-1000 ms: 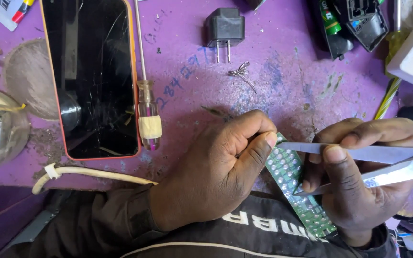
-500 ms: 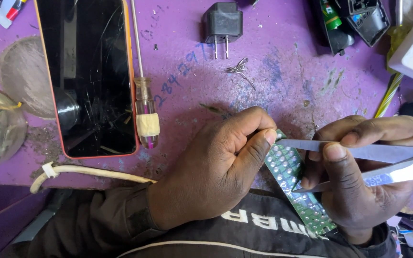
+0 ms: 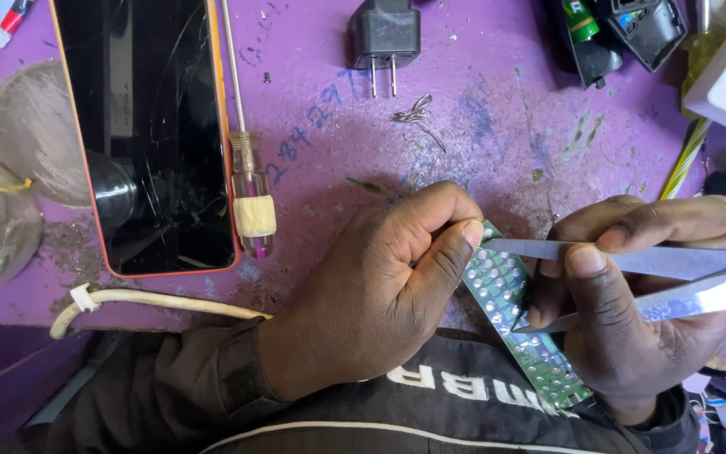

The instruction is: Repairing a remote control PCB by scraping contacts with scissors and handling small components

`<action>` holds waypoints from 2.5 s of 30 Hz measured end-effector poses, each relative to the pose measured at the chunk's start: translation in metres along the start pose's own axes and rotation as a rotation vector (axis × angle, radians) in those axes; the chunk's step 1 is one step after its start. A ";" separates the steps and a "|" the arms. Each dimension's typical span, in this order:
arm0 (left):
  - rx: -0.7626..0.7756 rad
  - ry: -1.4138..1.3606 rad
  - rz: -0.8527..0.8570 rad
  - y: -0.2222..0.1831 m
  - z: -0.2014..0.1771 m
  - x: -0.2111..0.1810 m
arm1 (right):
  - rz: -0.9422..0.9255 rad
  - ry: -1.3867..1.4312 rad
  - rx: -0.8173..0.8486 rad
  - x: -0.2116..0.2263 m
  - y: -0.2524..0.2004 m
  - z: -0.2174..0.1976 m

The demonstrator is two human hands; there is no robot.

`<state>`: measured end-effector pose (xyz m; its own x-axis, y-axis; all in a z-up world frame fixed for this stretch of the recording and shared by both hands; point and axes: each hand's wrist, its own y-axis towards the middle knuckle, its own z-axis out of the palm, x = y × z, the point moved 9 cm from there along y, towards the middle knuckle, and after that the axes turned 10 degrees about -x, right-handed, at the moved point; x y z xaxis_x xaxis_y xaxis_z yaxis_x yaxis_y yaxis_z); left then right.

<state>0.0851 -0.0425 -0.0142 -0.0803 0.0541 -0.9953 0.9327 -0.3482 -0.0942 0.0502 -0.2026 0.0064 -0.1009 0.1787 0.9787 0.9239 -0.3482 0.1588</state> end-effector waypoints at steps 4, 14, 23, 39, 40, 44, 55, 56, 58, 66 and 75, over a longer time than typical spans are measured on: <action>-0.002 0.006 -0.003 0.000 0.000 0.000 | -0.025 -0.015 0.007 0.002 0.000 0.002; -0.007 0.024 0.036 0.000 -0.001 -0.001 | 0.008 -0.019 0.017 0.000 0.001 0.000; -0.004 0.031 0.001 0.000 -0.001 0.001 | -0.055 -0.031 0.021 0.003 0.000 0.002; -0.004 0.019 0.004 -0.001 0.000 0.002 | -0.065 0.071 0.034 0.008 0.000 -0.004; -0.002 0.006 0.000 -0.001 0.000 0.001 | 0.028 0.040 -0.028 0.001 -0.002 -0.015; -0.011 0.009 0.016 -0.001 -0.003 -0.001 | 0.152 0.154 -0.125 -0.015 -0.005 -0.038; -0.024 -0.037 -0.016 -0.001 -0.002 0.003 | -0.158 -0.119 0.057 -0.031 -0.002 -0.075; -0.026 -0.030 -0.014 -0.001 -0.002 0.004 | -0.197 -0.132 0.064 -0.022 -0.002 -0.064; -0.029 -0.022 0.001 -0.001 -0.003 0.004 | -0.253 -0.147 0.081 -0.013 -0.004 -0.041; -0.018 -0.010 -0.040 0.000 -0.004 0.005 | -0.140 -0.129 0.084 -0.013 -0.003 -0.019; -0.034 -0.002 -0.004 0.002 -0.003 0.004 | -0.146 -0.044 0.083 -0.017 -0.003 -0.018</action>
<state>0.0877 -0.0406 -0.0185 -0.0850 0.0531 -0.9950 0.9437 -0.3162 -0.0975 0.0427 -0.2208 -0.0082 -0.2217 0.2622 0.9392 0.9280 -0.2391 0.2858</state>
